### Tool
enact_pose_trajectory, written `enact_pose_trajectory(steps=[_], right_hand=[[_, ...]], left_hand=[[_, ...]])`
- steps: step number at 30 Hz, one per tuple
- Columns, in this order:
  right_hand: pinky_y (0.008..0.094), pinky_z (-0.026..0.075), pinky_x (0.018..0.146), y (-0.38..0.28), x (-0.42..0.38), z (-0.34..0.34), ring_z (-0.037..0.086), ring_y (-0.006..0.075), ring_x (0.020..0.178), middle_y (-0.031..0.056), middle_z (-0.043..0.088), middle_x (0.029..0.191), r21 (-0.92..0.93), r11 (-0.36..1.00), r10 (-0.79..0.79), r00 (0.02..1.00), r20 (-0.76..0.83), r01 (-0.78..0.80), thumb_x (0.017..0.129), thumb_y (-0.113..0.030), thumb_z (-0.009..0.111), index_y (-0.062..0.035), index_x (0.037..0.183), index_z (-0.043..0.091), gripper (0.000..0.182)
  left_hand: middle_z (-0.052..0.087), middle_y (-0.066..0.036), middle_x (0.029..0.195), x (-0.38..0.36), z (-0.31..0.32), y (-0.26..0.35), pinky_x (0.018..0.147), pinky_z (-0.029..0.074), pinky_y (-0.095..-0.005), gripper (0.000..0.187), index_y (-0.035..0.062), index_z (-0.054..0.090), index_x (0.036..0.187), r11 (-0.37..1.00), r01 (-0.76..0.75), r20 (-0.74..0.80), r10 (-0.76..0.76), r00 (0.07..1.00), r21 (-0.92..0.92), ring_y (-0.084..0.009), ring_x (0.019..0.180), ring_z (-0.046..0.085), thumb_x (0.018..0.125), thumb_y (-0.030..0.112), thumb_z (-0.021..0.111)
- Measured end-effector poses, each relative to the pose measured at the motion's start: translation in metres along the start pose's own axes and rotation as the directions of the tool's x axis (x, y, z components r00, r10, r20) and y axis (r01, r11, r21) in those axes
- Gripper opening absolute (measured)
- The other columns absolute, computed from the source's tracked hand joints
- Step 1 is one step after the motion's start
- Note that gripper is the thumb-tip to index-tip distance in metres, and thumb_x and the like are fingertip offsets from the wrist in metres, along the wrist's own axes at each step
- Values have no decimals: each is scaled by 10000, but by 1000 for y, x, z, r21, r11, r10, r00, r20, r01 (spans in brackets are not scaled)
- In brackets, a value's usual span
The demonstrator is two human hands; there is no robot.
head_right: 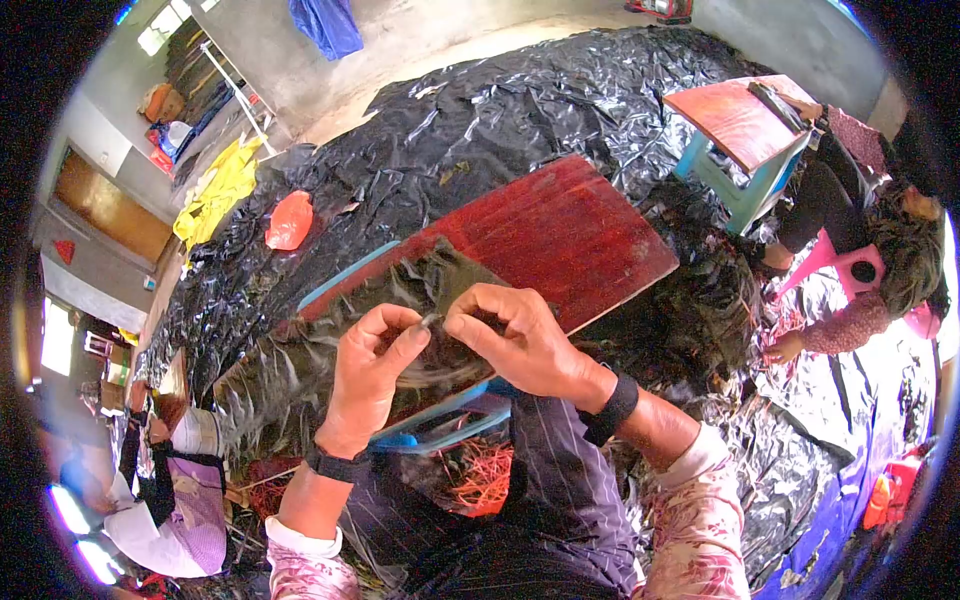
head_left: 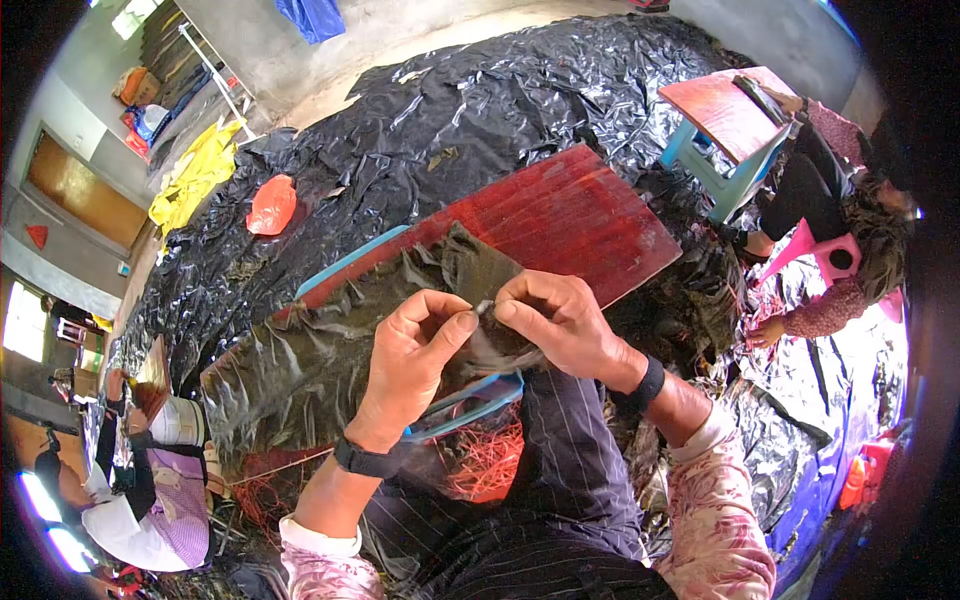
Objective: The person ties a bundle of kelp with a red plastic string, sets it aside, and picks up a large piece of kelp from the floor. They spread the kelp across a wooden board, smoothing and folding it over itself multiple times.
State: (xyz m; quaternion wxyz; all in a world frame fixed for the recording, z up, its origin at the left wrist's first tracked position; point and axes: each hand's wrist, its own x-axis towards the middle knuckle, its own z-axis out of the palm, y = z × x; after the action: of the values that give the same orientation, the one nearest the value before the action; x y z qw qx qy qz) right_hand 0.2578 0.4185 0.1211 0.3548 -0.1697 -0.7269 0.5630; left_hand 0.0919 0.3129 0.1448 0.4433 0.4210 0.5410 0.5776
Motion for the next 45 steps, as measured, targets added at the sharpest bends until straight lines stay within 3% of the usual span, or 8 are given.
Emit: enact_pose_trajectory(steps=[11, 20, 25, 32, 35, 39, 41, 45], right_hand=[[189, 389, 657, 9, -5, 2, 436, 1, 767, -101, 505, 816, 370, 898, 254, 967, 1, -237, 996, -218, 551, -34, 908, 579, 206], [212, 409, 613, 10, -9, -4, 451, 30, 715, -81, 508, 750, -123, 985, 127, 990, 67, -118, 942, -149, 629, 31, 850, 605, 204], [204, 429, 603, 16, -13, -7, 495, 7, 738, -62, 609, 828, 303, 943, 154, 987, -43, -134, 976, -142, 574, 20, 971, 673, 190], [189, 446, 637, 11, -4, -20, 507, -2, 773, -68, 606, 845, 219, 974, 75, 992, -106, -50, 987, -141, 548, 10, 980, 656, 186], [194, 448, 642, 3, 1, -23, 502, -2, 778, -74, 604, 852, 154, 988, 53, 987, -151, -30, 983, -135, 551, 11, 981, 656, 179], [205, 452, 677, 30, 28, -57, 517, 15, 800, -64, 621, 893, 68, 996, -17, 917, -399, 49, 966, -142, 579, 3, 1034, 670, 185], [215, 449, 698, 74, 41, -93, 530, 27, 803, -55, 639, 925, 90, 996, 21, 863, -505, 28, 952, -140, 594, -1, 1064, 676, 197], [233, 429, 641, 118, 38, -149, 518, 41, 732, -56, 623, 861, 173, 982, 165, 752, -638, -68, 935, -121, 600, -12, 967, 689, 144]], left_hand=[[644, 16, 900, 1, -12, -1, 748, 443, -203, 203, 0, 646, 1059, 992, 60, 89, -71, 994, 114, -46, 822, 545, 895, 114, 683], [628, 48, 909, 10, -13, -7, 750, 435, -204, 150, 14, 675, 1002, 969, -36, 15, 33, 999, 243, -26, 824, 530, 883, 104, 694], [649, 23, 897, 18, -14, -14, 745, 454, -217, 187, 11, 681, 1012, 970, -41, 16, 38, 999, 239, -43, 820, 558, 887, 148, 700], [658, -19, 1047, 22, -25, -21, 901, 445, -272, 284, 10, 651, 1096, 916, -122, 253, 23, 967, 383, -103, 986, 578, 856, 145, 723], [647, -32, 1062, 30, -18, -24, 940, 420, -312, 323, 30, 621, 1155, 964, -179, -5, 184, 983, 198, -124, 1013, 564, 863, 150, 692], [556, -76, 1289, 27, -30, -25, 1052, 346, -369, 531, 62, 473, 1352, 761, -273, 2, 336, 942, 588, -216, 1224, 491, 863, 144, 662], [494, -136, 1372, 17, -39, -41, 1094, 310, -436, 570, 81, 427, 1399, 368, -401, 205, 469, 859, 839, -308, 1331, 405, 884, 206, 634], [330, -120, 1515, -13, -44, -72, 1122, 257, -493, 565, 127, 390, 1442, 293, -385, 350, 164, 922, 875, -353, 1411, 268, 925, 258, 577]])
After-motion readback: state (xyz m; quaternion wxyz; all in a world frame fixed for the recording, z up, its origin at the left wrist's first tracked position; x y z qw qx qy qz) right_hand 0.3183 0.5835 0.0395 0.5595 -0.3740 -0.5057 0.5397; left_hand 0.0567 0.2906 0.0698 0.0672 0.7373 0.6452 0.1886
